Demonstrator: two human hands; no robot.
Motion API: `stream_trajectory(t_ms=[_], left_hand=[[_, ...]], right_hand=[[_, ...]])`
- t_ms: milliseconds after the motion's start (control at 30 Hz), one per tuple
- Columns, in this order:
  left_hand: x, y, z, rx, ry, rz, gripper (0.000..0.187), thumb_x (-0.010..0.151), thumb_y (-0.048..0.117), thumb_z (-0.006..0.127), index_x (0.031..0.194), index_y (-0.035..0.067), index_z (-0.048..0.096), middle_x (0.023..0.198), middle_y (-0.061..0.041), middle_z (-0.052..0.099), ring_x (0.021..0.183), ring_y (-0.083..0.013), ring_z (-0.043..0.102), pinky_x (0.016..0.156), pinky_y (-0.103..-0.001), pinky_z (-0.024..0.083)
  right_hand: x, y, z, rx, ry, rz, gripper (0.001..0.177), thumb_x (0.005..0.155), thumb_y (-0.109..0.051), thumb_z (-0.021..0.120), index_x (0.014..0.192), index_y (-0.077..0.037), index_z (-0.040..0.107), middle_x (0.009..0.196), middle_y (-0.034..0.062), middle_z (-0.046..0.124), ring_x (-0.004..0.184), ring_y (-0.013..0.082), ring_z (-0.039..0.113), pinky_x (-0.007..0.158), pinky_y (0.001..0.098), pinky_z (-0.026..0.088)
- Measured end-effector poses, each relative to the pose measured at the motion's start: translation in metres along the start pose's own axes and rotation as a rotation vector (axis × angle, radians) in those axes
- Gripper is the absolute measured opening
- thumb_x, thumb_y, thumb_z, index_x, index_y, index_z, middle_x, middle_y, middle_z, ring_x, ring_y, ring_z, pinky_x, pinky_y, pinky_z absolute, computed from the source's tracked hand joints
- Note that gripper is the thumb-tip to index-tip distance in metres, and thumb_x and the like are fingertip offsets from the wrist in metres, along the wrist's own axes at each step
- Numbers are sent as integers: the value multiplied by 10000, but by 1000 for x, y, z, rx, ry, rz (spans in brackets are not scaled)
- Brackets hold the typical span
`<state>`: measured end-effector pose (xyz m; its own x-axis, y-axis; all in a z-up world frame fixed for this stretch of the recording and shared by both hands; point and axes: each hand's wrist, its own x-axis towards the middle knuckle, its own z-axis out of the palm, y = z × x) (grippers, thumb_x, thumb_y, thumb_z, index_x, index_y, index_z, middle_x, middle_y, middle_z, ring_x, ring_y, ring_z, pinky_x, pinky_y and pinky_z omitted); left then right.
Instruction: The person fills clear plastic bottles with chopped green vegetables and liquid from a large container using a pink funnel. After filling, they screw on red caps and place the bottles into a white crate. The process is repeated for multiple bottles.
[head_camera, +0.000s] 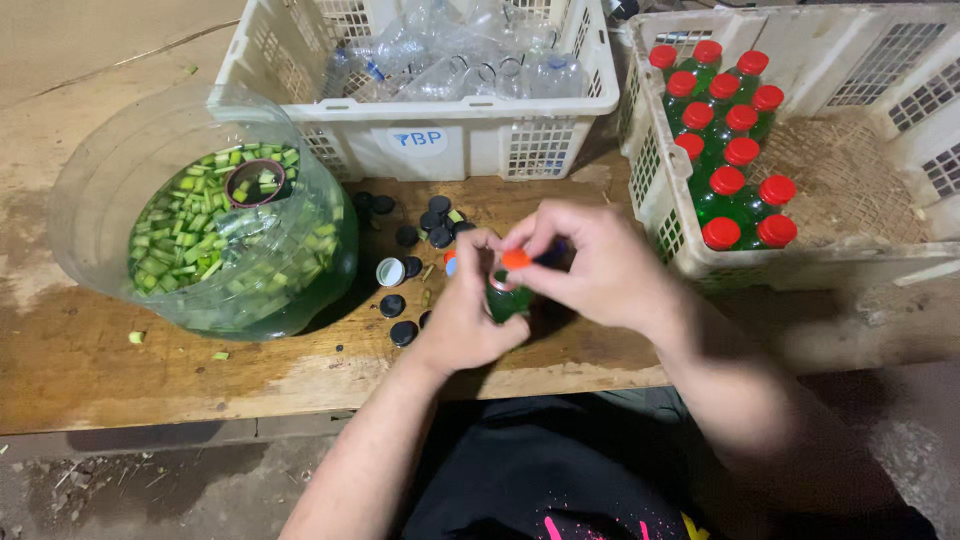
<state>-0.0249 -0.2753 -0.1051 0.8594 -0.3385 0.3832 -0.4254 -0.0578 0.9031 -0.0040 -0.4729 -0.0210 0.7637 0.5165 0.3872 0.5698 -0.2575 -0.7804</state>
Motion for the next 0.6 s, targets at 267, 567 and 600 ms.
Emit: stream_trajectory(t_ms=[267, 567, 600], left_hand=[[-7, -6, 13, -33, -46, 82, 751, 741, 11, 720, 1338, 71, 269, 1239, -148, 557, 1219, -238, 587, 1073, -366, 484], [-6, -10, 15, -35, -34, 27, 794, 718, 23, 711, 1356, 61, 240, 1206, -133, 504, 1157, -228, 559, 1015, -347, 496], [-6, -10, 15, -11, -23, 47, 806, 711, 19, 714, 1362, 59, 240, 1220, -140, 488, 1182, -235, 547, 1042, -356, 483]], right_hand=[[-11, 3, 0, -87, -141, 9, 296, 747, -79, 837, 1011, -48, 707, 1009, 62, 723, 953, 204, 726, 856, 324, 567], [-15, 14, 1, -83, -136, -147, 247, 778, -89, 840, 996, -47, 731, 1119, 79, 742, 1051, 218, 729, 929, 341, 572], [-16, 15, 3, -51, -123, -149, 235, 796, -81, 828, 1006, -45, 730, 1138, 84, 745, 1061, 223, 730, 932, 345, 576]])
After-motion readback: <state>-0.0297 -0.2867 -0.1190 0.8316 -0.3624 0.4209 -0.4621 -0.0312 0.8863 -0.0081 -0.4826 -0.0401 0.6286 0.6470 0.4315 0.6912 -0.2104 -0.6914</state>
